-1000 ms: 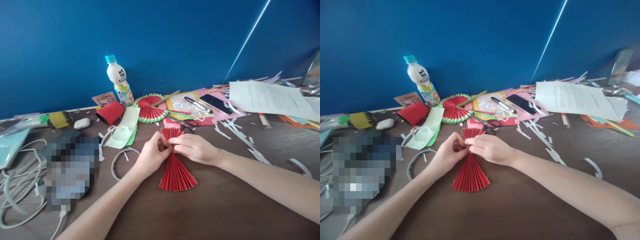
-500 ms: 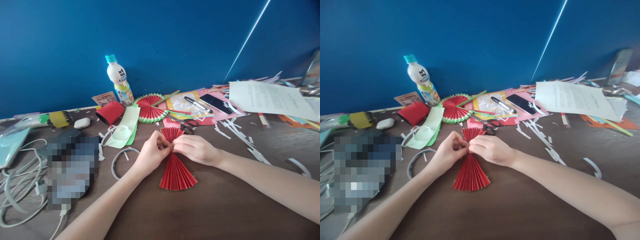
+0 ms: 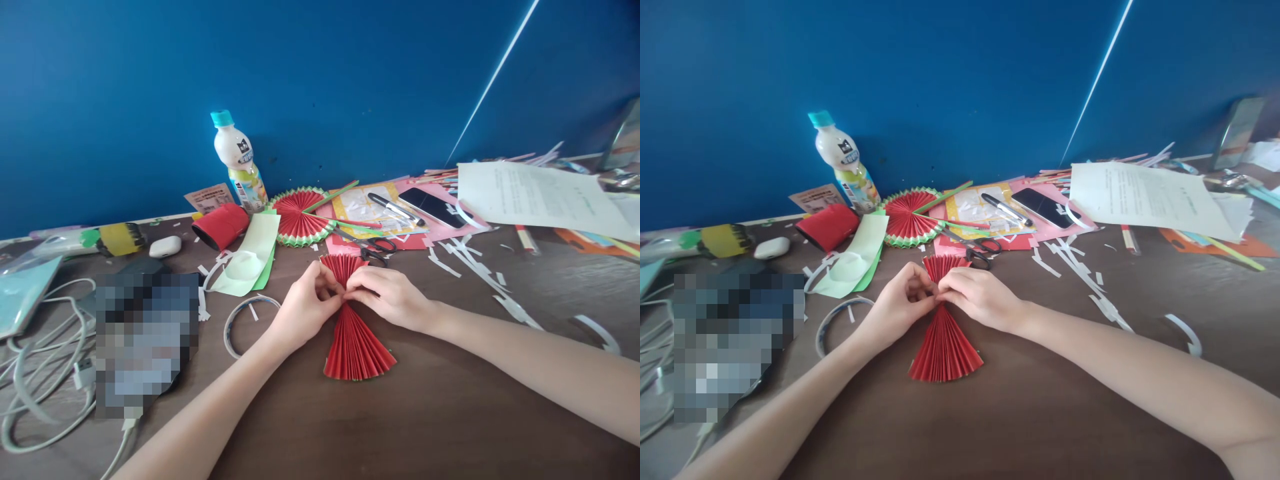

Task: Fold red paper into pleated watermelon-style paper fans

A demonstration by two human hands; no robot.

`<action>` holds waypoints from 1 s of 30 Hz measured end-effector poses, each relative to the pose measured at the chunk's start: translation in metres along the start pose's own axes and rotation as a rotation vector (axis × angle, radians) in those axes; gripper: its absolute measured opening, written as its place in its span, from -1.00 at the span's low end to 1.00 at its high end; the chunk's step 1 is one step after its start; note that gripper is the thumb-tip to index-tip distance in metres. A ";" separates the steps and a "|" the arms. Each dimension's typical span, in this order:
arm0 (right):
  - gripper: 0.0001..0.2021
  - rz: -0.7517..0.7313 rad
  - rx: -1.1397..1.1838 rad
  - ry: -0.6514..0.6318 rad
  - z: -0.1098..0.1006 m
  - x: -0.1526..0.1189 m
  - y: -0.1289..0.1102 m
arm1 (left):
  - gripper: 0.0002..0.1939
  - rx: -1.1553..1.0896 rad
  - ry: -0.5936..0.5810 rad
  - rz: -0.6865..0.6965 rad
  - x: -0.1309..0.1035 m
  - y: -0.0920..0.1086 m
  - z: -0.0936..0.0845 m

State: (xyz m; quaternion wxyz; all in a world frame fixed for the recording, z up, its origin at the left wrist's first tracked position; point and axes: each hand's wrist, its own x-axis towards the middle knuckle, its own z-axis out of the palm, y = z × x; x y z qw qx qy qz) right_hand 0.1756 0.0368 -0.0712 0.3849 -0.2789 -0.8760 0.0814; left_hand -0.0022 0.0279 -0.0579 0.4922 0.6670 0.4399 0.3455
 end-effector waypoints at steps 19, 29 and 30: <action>-0.94 0.179 0.128 -0.052 0.000 0.001 0.000 | -0.81 -0.029 -0.047 0.011 0.000 0.001 -0.001; -0.94 0.236 0.189 -0.098 -0.001 0.002 -0.001 | -0.81 -0.014 -0.099 0.061 0.000 -0.002 -0.001; -0.95 0.252 0.207 -0.104 -0.001 0.002 -0.001 | -0.81 -0.015 -0.107 0.058 0.000 -0.002 -0.001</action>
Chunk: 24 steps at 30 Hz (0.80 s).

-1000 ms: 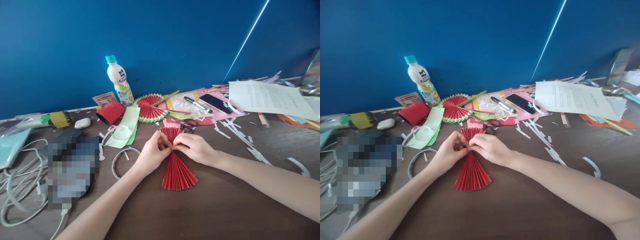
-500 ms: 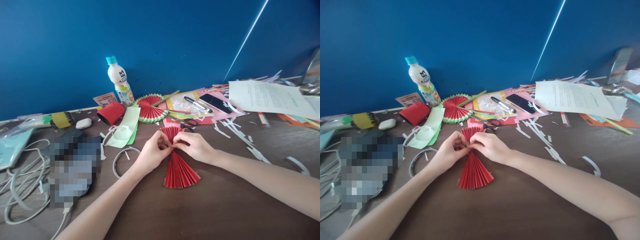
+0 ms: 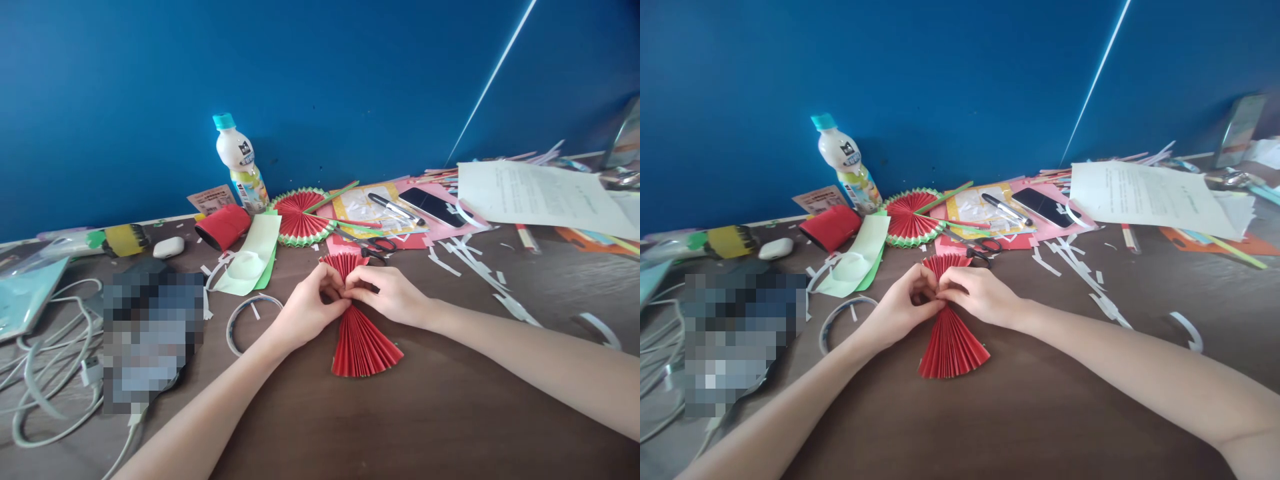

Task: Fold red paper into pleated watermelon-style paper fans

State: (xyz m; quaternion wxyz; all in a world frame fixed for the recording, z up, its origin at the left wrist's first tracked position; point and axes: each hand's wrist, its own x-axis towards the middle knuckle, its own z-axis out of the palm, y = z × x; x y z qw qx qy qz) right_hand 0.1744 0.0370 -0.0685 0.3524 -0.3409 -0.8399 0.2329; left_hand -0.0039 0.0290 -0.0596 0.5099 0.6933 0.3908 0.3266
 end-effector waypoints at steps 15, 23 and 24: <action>-0.89 0.189 0.211 0.007 -0.006 0.000 -0.001 | -0.86 0.022 -0.009 -0.019 -0.001 0.005 -0.001; -0.99 0.211 0.208 0.018 -0.009 0.007 0.006 | -0.86 0.000 0.003 -0.062 0.000 0.007 -0.003; -0.98 0.205 0.209 0.011 -0.009 0.007 0.006 | -0.86 -0.007 0.004 -0.066 0.000 0.007 -0.004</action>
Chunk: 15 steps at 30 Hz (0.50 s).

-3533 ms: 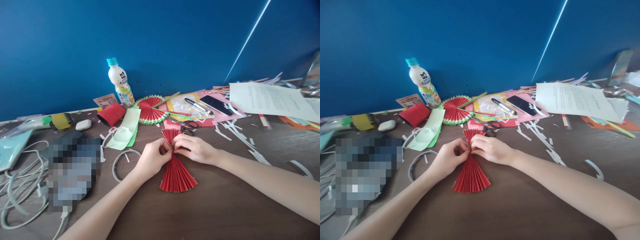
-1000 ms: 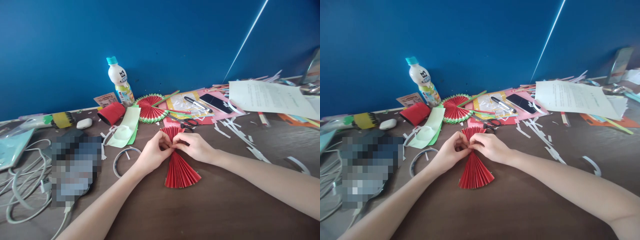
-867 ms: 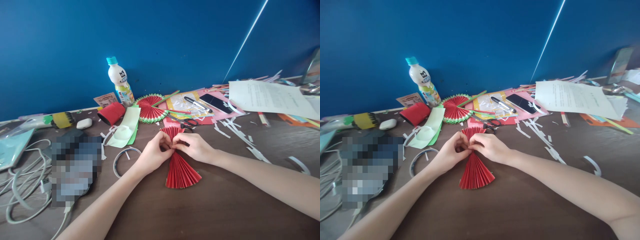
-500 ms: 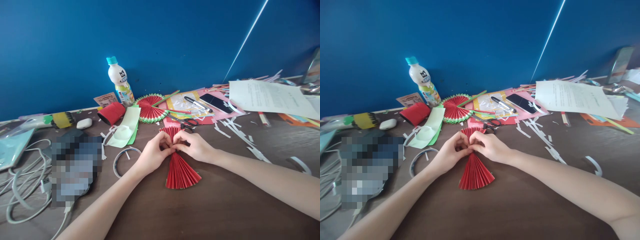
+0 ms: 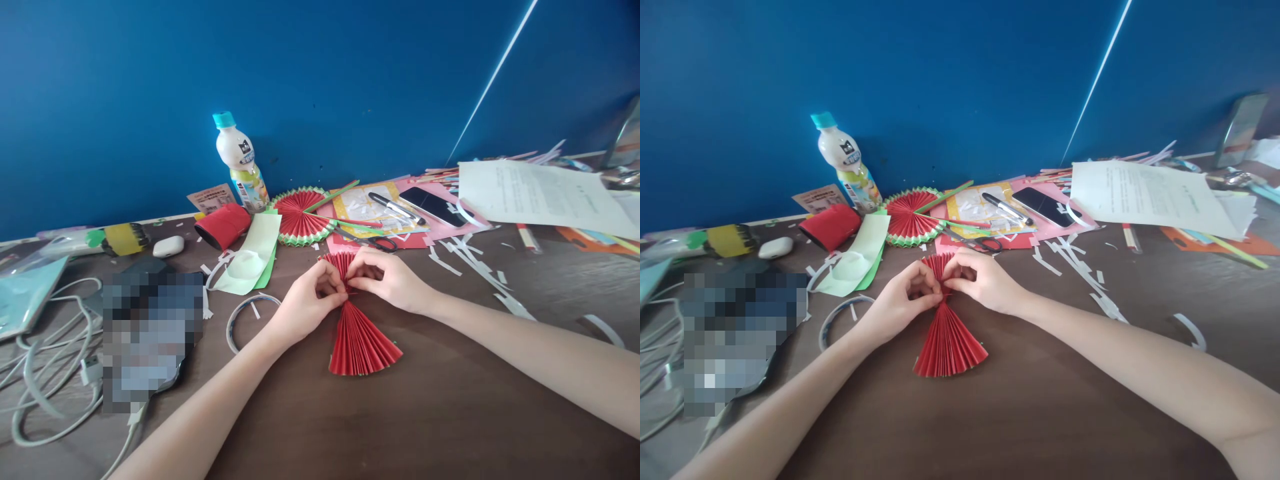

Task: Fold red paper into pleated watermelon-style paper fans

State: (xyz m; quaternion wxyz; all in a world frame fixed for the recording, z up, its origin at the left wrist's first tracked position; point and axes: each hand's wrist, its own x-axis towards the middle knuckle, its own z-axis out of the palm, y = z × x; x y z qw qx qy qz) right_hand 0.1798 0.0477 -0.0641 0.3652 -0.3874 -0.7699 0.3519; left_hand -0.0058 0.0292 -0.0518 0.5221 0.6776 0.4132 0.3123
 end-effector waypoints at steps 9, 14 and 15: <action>-0.91 -0.010 0.035 -0.072 0.000 0.000 -0.002 | -0.83 -0.051 -0.004 -0.009 0.001 -0.001 -0.001; -0.92 -0.017 0.028 -0.088 0.000 0.000 -0.004 | -0.82 -0.065 -0.004 -0.021 0.001 0.000 0.000; -0.92 -0.019 0.026 -0.090 0.000 0.000 -0.004 | -0.82 -0.066 -0.003 -0.020 0.001 0.000 0.000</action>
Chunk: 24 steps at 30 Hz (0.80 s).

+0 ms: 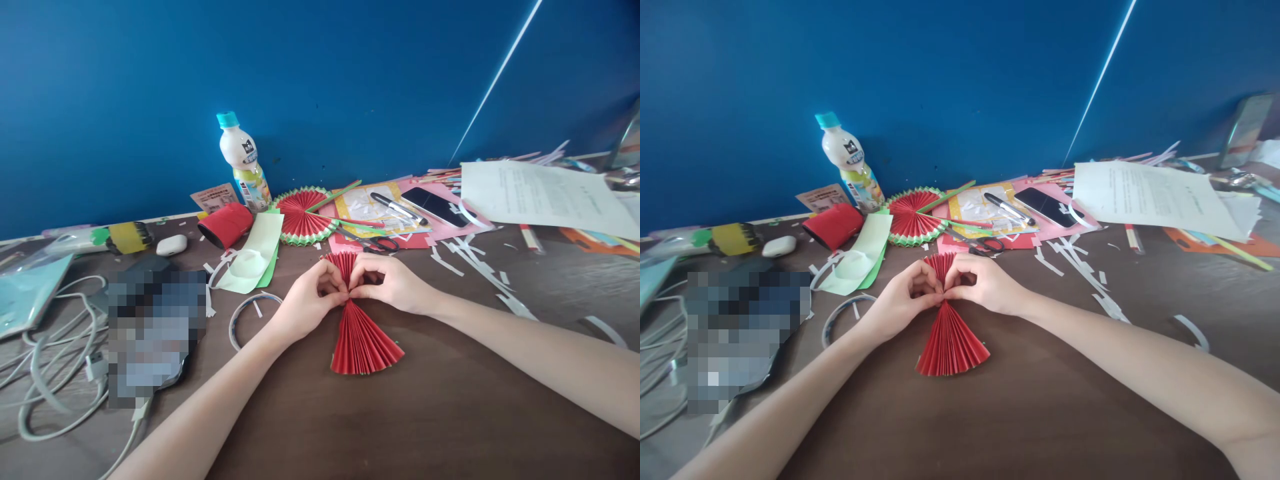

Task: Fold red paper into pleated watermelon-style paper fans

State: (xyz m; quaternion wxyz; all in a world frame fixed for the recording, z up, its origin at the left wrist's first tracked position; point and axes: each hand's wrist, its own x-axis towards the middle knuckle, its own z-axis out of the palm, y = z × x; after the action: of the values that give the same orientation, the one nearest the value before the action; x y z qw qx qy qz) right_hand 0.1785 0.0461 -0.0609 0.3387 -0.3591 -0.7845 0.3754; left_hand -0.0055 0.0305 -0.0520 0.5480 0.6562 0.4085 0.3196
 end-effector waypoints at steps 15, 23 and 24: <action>-0.90 -0.104 -0.147 0.019 0.001 -0.001 0.003 | -0.83 -0.026 0.006 -0.002 0.001 -0.002 0.000; -0.91 -0.259 -0.274 0.046 0.003 -0.003 0.002 | -0.87 -0.022 0.020 -0.031 0.000 0.001 0.001; -0.91 -0.271 -0.287 0.048 0.004 -0.003 0.003 | -0.88 -0.026 0.020 -0.035 0.000 0.001 0.001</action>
State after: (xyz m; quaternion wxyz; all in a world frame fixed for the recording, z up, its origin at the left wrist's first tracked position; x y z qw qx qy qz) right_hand 0.1781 0.0434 -0.0657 0.3500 -0.3035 -0.8629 0.2019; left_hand -0.0046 0.0301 -0.0512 0.5580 0.6386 0.4210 0.3218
